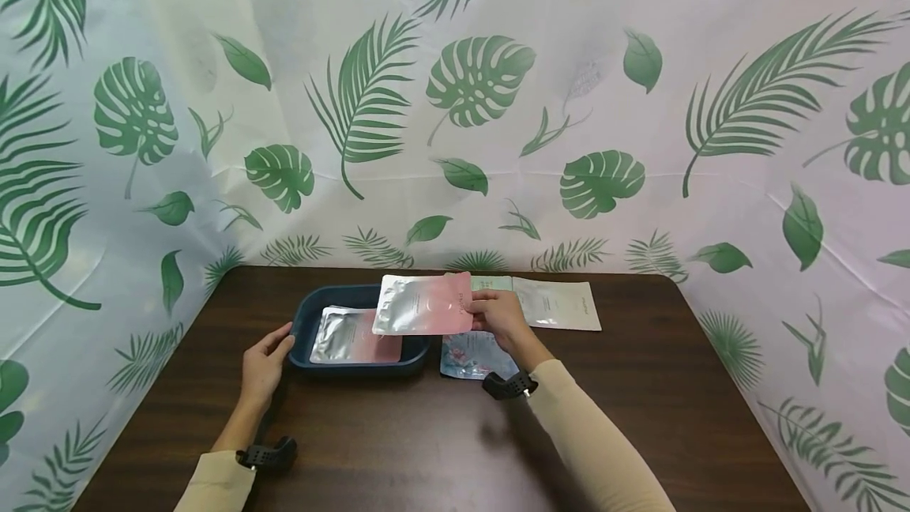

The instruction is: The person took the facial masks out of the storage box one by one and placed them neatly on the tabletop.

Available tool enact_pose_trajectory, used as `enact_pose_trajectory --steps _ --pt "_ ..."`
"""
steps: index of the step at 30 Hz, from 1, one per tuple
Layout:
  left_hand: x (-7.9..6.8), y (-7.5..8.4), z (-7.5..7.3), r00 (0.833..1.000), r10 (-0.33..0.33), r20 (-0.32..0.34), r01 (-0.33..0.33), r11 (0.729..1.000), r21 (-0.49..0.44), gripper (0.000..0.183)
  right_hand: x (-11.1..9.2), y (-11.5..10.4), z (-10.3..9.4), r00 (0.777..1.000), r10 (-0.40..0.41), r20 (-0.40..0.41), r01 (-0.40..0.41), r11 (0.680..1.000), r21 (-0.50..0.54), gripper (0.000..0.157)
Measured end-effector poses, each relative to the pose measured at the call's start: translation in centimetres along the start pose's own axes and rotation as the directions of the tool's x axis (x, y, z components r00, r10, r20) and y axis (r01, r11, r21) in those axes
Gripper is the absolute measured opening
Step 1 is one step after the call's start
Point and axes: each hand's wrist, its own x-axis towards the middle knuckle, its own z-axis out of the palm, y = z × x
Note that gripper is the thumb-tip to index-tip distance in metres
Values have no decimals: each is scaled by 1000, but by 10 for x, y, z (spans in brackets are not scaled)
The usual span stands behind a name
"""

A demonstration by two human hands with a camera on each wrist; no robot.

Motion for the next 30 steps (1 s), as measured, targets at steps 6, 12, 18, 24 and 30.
enact_pose_trajectory --steps 6,12,18,24,30 --pt "3 1 -1 1000 11 -13 -11 1000 1 38 -6 -1 -28 1000 -13 6 13 1000 2 37" --pt "4 1 -2 1000 -2 -13 3 1000 29 38 -14 1 -56 1000 -2 6 2 1000 19 28" --pt "4 2 0 1000 -24 3 24 999 37 38 -22 12 -87 1000 -6 14 6 999 -33 27" --pt "5 2 2 1000 -28 -12 29 999 18 37 -31 30 -115 998 48 -48 -52 994 -99 39" --pt "2 3 3 999 -29 -26 29 1000 7 36 -39 46 -142 987 115 -109 -131 981 -143 49"
